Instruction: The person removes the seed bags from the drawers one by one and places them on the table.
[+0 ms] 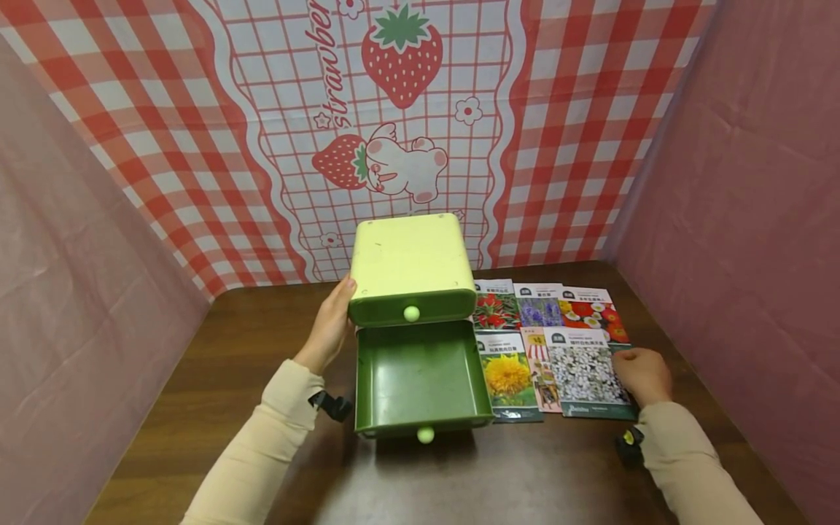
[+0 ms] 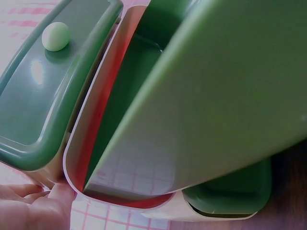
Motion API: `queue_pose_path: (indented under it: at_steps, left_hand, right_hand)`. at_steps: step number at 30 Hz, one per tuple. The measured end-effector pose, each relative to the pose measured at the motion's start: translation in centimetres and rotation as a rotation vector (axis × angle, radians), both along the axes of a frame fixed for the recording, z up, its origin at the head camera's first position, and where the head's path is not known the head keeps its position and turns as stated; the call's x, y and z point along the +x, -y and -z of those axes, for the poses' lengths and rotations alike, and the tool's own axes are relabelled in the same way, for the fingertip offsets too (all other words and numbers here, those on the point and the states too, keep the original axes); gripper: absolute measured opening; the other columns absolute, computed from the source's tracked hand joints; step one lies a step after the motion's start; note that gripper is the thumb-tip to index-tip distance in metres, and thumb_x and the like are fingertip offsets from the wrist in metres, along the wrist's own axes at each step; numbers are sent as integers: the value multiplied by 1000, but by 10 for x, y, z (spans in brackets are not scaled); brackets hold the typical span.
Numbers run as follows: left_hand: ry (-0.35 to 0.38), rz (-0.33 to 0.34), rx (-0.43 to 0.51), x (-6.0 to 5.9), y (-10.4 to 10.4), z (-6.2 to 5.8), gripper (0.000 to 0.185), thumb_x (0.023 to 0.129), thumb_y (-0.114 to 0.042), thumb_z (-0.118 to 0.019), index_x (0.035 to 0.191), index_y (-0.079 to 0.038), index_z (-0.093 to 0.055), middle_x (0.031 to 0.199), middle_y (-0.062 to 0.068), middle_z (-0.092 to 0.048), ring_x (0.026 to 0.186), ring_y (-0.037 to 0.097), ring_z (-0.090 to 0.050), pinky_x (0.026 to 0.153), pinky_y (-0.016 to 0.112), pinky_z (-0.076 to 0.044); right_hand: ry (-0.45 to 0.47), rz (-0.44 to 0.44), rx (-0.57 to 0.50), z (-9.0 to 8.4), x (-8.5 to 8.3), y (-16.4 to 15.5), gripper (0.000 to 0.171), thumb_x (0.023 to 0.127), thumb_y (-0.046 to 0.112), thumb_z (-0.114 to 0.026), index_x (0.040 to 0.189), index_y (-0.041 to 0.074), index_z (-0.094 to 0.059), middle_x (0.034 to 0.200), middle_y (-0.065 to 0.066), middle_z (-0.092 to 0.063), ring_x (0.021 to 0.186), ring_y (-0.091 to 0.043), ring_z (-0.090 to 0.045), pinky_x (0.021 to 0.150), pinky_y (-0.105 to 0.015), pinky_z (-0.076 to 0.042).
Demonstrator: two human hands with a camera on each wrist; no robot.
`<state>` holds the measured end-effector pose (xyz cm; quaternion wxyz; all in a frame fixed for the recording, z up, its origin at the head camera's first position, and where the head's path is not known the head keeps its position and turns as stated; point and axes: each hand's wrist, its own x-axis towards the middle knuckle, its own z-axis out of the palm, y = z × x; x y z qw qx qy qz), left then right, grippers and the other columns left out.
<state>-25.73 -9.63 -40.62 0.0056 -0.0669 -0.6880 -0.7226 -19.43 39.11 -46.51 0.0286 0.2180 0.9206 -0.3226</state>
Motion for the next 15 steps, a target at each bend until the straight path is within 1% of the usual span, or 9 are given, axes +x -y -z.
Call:
queue_pose_path:
  at_steps: [2, 4, 6, 8, 10, 13, 15]
  left_hand:
    - [5, 2, 3, 0, 0, 0, 64, 103, -47, -43, 156, -16, -25, 161, 6, -30, 144, 26, -35, 120, 43, -29]
    - [3, 0, -2, 0, 0, 0, 65, 103, -47, -43, 156, -16, -25, 161, 7, -29, 145, 26, -34, 121, 43, -28]
    - [-1, 0, -10, 0, 1, 0, 65, 103, -47, -42, 157, -15, -24, 161, 7, -28, 146, 26, -32, 121, 43, -26]
    - [0, 0, -10, 0, 1, 0, 65, 103, -47, -42, 157, -15, -24, 161, 7, -27, 146, 26, -31, 121, 43, -26]
    - [1, -2, -13, 0, 0, 0, 66, 103, -47, -42, 157, -15, -24, 162, 7, -27, 147, 25, -30, 122, 43, -25]
    - [2, -7, -16, 1, 0, -1, 66, 103, -48, -43, 157, -15, -24, 162, 6, -27, 147, 24, -29, 122, 42, -25]
    - [1, -11, -19, 1, -1, -2, 66, 103, -48, -43, 157, -15, -24, 162, 6, -27, 147, 24, -29, 122, 42, -24]
  right_hand:
    - [-41, -4, -32, -4, -1, 7, 54, 98, 30, -46, 124, -17, -54, 120, -37, -55, 99, -44, -56, 78, -49, -51]
    - [-85, -14, -61, -9, -2, 17, 54, 100, 32, -45, 123, -15, -56, 111, -31, -61, 89, -33, -58, 69, -38, -52]
    - [-136, -38, -109, -15, -2, 28, 54, 101, 35, -45, 123, -12, -58, 101, -22, -65, 81, -19, -60, 63, -27, -52]
    - [-184, -69, -168, -22, -2, 40, 55, 102, 39, -44, 123, -10, -59, 95, -9, -67, 76, -8, -59, 62, -20, -54]
    - [-247, -113, -212, -30, 0, 53, 54, 103, 39, -45, 122, -10, -60, 89, 3, -68, 73, 1, -58, 62, -17, -54]
    - [-332, -184, -290, -43, 6, 74, 51, 103, 37, -47, 121, -10, -59, 84, 18, -64, 73, 7, -61, 66, -16, -56]
    - [-389, -231, -321, -50, 9, 87, 47, 103, 32, -49, 119, -11, -59, 83, 22, -64, 74, 7, -62, 67, -16, -56]
